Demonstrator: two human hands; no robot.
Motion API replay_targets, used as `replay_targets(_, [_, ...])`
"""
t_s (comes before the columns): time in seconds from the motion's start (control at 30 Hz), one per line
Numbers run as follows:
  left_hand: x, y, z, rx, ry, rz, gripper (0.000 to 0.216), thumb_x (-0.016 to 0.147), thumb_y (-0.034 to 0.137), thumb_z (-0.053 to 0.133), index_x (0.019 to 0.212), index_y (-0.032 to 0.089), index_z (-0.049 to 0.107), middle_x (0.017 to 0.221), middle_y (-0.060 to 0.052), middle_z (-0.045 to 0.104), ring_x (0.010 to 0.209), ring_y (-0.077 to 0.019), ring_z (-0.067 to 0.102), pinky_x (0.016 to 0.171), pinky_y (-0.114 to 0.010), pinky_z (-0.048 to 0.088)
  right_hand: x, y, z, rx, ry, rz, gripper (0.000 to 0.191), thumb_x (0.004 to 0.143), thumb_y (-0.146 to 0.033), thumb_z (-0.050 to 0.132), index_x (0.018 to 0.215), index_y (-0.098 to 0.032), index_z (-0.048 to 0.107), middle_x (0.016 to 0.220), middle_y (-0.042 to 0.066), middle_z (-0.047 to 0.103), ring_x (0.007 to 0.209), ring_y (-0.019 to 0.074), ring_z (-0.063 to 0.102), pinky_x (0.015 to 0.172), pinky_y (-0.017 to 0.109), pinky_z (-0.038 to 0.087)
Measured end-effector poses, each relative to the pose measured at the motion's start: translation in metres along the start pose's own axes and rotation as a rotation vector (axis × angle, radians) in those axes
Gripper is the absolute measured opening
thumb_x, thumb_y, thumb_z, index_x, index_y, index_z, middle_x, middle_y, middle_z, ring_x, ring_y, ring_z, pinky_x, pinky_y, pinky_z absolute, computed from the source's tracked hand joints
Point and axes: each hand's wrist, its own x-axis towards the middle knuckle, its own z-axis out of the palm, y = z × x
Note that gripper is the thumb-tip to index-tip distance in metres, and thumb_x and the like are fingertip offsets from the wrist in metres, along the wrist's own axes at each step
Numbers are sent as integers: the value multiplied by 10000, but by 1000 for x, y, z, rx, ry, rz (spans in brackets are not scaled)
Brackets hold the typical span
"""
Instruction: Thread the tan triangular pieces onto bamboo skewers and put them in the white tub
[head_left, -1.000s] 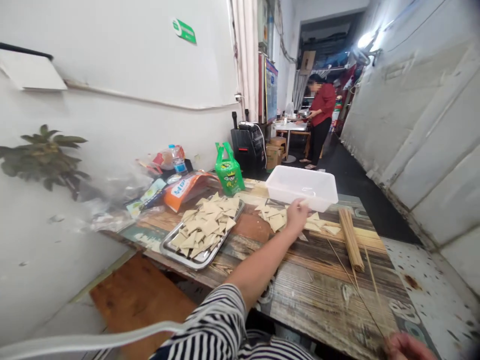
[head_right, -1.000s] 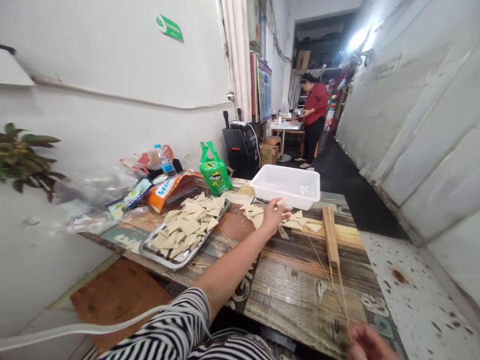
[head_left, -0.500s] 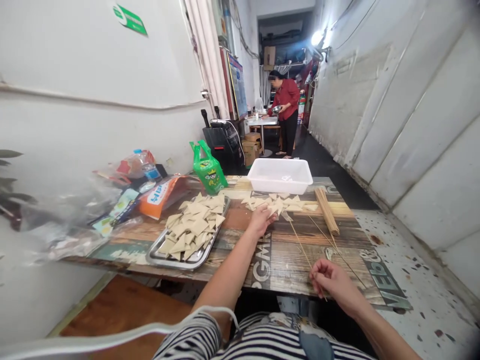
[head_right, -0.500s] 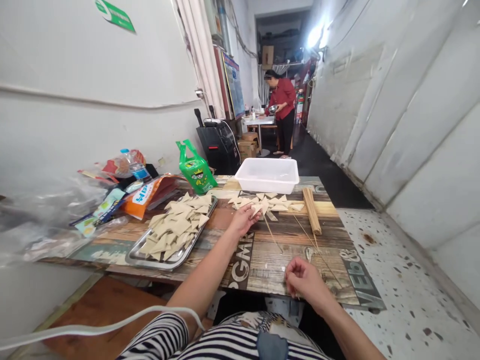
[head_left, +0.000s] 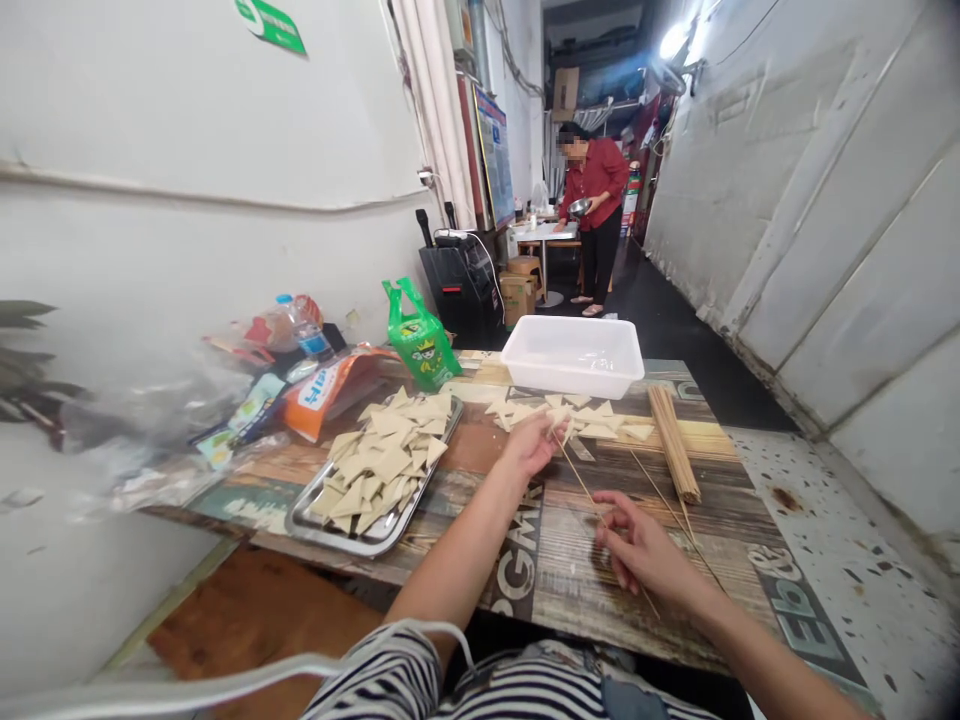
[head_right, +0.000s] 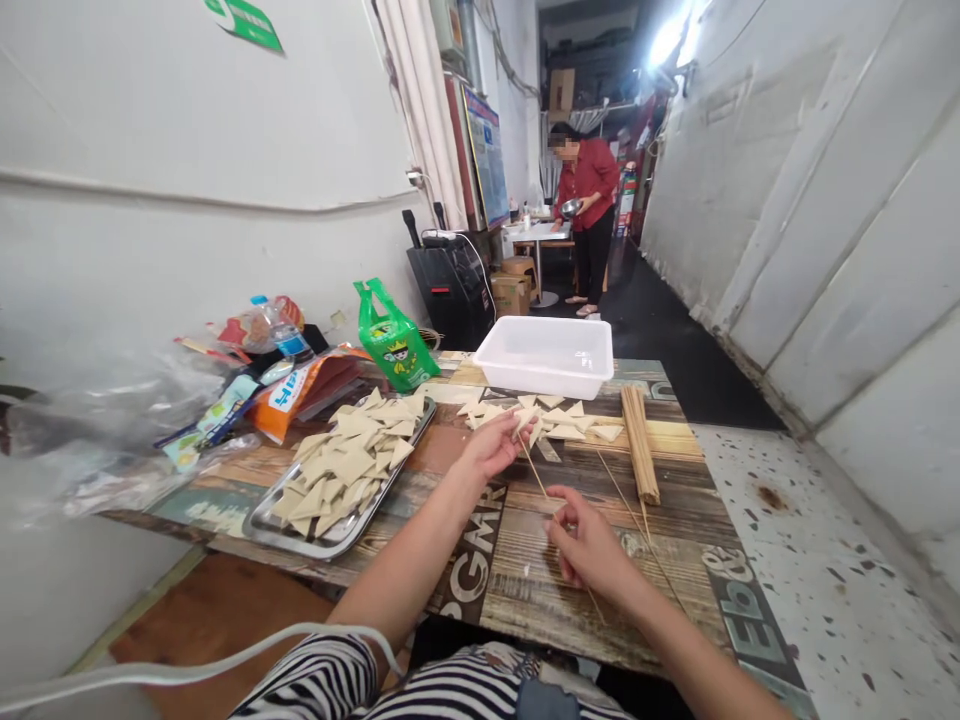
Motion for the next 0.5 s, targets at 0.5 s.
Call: replay_targets(0.5, [-7,6,-14,38,89,2,51,844,91,556,888,93,581,884,-123,692,792,-204,698,659,-272,578,11,16,-4,-374,338,-311,390,875,-393,449,1097,-177,687,799,69,735,707,196,675,677,297,532])
